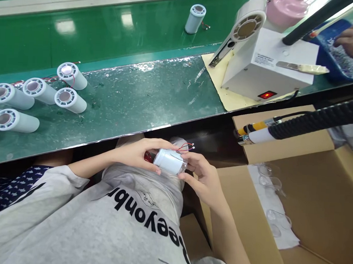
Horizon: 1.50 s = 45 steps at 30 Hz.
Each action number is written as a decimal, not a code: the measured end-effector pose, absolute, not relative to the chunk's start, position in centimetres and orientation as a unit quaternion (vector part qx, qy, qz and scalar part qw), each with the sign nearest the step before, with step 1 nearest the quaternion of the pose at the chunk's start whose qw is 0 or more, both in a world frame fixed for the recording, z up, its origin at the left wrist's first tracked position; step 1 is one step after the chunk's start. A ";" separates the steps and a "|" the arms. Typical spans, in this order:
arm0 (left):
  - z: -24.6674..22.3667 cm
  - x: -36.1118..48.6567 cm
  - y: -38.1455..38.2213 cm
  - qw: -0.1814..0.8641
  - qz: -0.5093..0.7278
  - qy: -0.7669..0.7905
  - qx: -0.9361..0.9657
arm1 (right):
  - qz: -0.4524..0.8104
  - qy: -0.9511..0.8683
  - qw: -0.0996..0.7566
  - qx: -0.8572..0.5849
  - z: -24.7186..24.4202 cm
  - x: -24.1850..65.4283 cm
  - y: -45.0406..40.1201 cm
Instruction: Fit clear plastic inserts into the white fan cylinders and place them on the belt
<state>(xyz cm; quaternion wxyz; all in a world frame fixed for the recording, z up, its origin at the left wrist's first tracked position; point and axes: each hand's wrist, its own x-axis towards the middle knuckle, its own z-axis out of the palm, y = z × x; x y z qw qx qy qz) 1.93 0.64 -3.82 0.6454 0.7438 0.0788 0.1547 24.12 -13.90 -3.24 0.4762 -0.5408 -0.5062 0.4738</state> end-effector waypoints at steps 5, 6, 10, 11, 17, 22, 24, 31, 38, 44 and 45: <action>-3.6 1.9 0.6 0.623 0.163 0.076 0.761 | 0.528 -0.451 0.488 -0.529 -2.9 24.0 -13.8; -3.5 1.8 0.6 0.622 0.161 0.077 0.763 | 0.537 -0.442 0.487 -0.528 -2.8 23.9 -13.7; -3.3 1.8 0.6 0.609 0.162 0.074 0.773 | 0.562 -0.412 0.487 -0.526 -2.5 23.8 -13.4; -3.2 1.8 0.6 0.603 0.164 0.073 0.778 | 0.567 -0.405 0.488 -0.525 -2.4 23.7 -13.3; -3.4 1.9 0.6 0.590 0.163 0.066 0.788 | 0.605 -0.342 0.491 -0.525 -2.5 23.2 -12.9; -3.6 1.9 0.6 0.591 0.166 0.063 0.787 | 0.631 -0.288 0.482 -0.535 -3.2 22.9 -12.8; -3.7 1.9 0.5 0.599 0.160 0.067 0.782 | 0.647 -0.274 0.468 -0.536 -3.4 22.8 -12.8; -3.7 2.0 0.5 0.608 0.174 0.047 0.773 | 0.702 -0.230 0.435 -0.515 -3.3 22.0 -12.3; -4.0 2.3 0.2 0.624 0.188 0.047 0.757 | 0.722 -0.163 0.418 -0.527 -3.0 21.6 -12.1; -3.3 2.1 -0.5 0.665 0.141 0.126 0.722 | 0.719 -0.263 0.375 -0.523 -3.4 21.9 -13.0; -3.2 2.1 -0.6 0.678 0.135 0.139 0.709 | 0.683 -0.302 0.387 -0.541 -3.5 22.0 -13.3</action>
